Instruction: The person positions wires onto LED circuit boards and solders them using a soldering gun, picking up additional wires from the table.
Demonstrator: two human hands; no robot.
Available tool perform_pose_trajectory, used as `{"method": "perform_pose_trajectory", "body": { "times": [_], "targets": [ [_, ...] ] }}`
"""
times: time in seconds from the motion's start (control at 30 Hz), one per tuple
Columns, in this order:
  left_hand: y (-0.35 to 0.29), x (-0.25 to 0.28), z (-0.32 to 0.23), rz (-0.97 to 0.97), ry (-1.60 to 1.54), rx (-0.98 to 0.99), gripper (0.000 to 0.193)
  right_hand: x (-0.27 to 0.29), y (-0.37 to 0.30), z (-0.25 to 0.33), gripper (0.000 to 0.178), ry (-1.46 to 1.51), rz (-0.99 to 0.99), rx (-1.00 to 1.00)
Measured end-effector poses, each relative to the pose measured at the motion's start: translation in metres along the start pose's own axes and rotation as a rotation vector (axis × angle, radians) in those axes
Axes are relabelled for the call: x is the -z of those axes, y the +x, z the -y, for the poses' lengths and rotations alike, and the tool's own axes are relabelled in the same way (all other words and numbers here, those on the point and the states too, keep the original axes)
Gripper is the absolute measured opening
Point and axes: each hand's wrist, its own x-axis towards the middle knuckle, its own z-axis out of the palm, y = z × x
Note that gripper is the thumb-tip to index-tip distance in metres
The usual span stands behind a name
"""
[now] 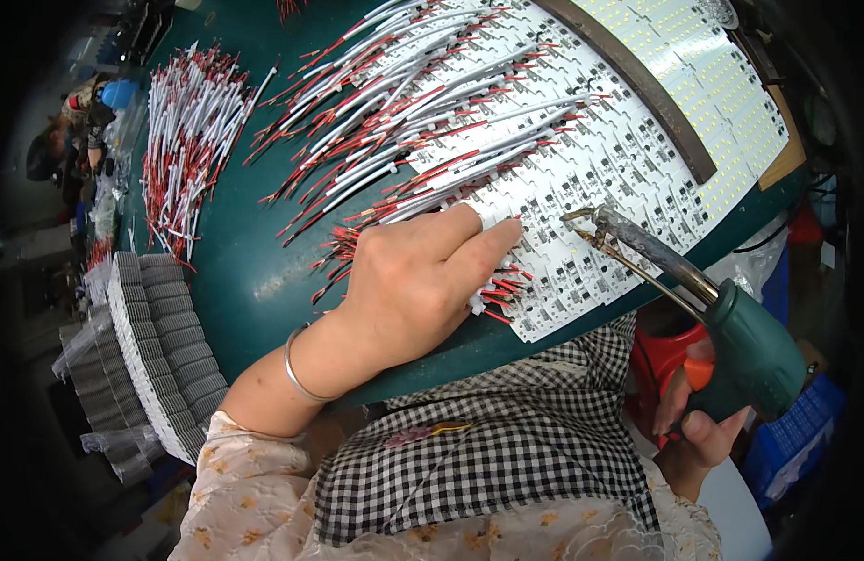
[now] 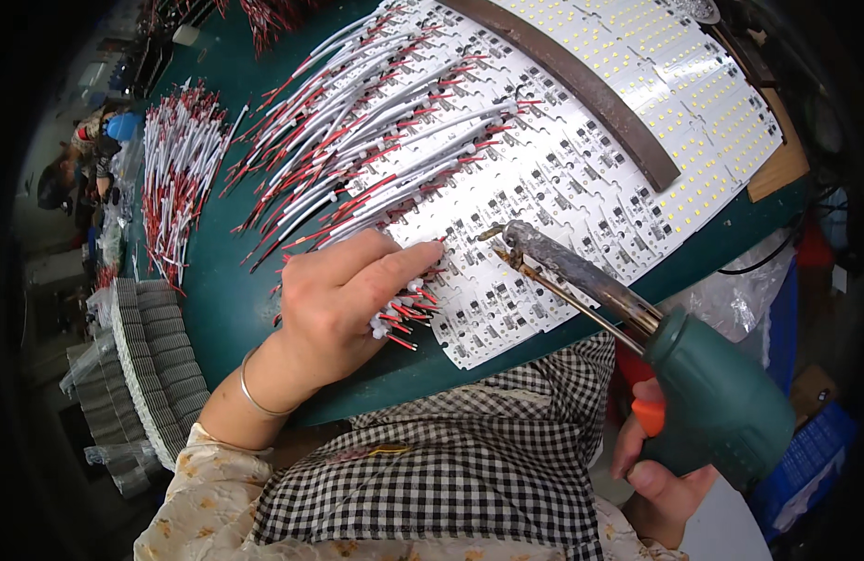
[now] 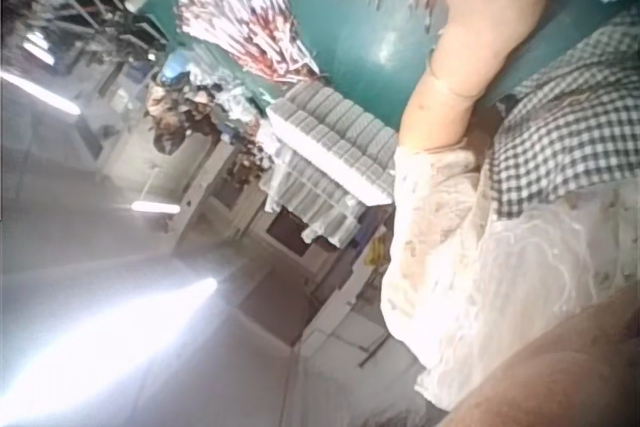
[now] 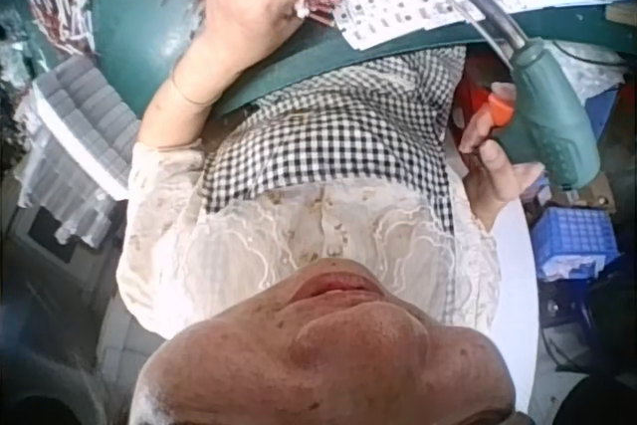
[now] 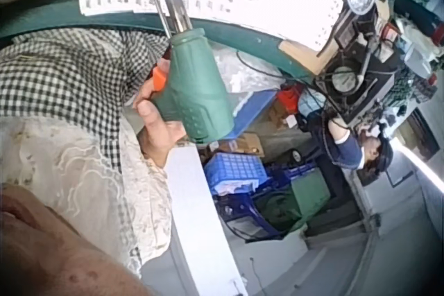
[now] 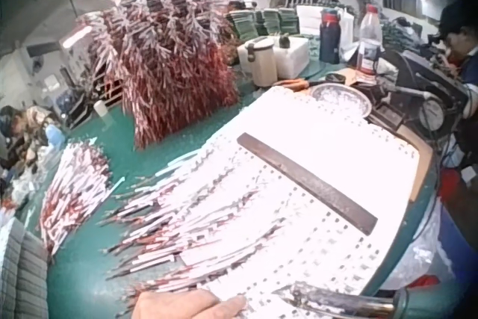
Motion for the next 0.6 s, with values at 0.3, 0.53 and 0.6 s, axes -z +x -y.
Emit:
{"method": "perform_pose_trajectory", "body": {
  "times": [0.3,0.53,0.6],
  "targets": [
    [-0.004,-0.003,0.004,-0.050,-0.103,0.049,0.046,-0.015,-0.004,0.007,0.071,0.049,-0.056,-0.189],
    [0.000,0.000,0.001,0.012,-0.125,0.065,0.039,-0.024,0.001,-0.001,0.063,-0.092,-0.037,-0.088],
    [0.000,-0.002,0.002,0.007,-0.124,0.066,0.038,-0.026,0.002,0.001,0.060,-0.128,-0.037,-0.110]
  ]
}}
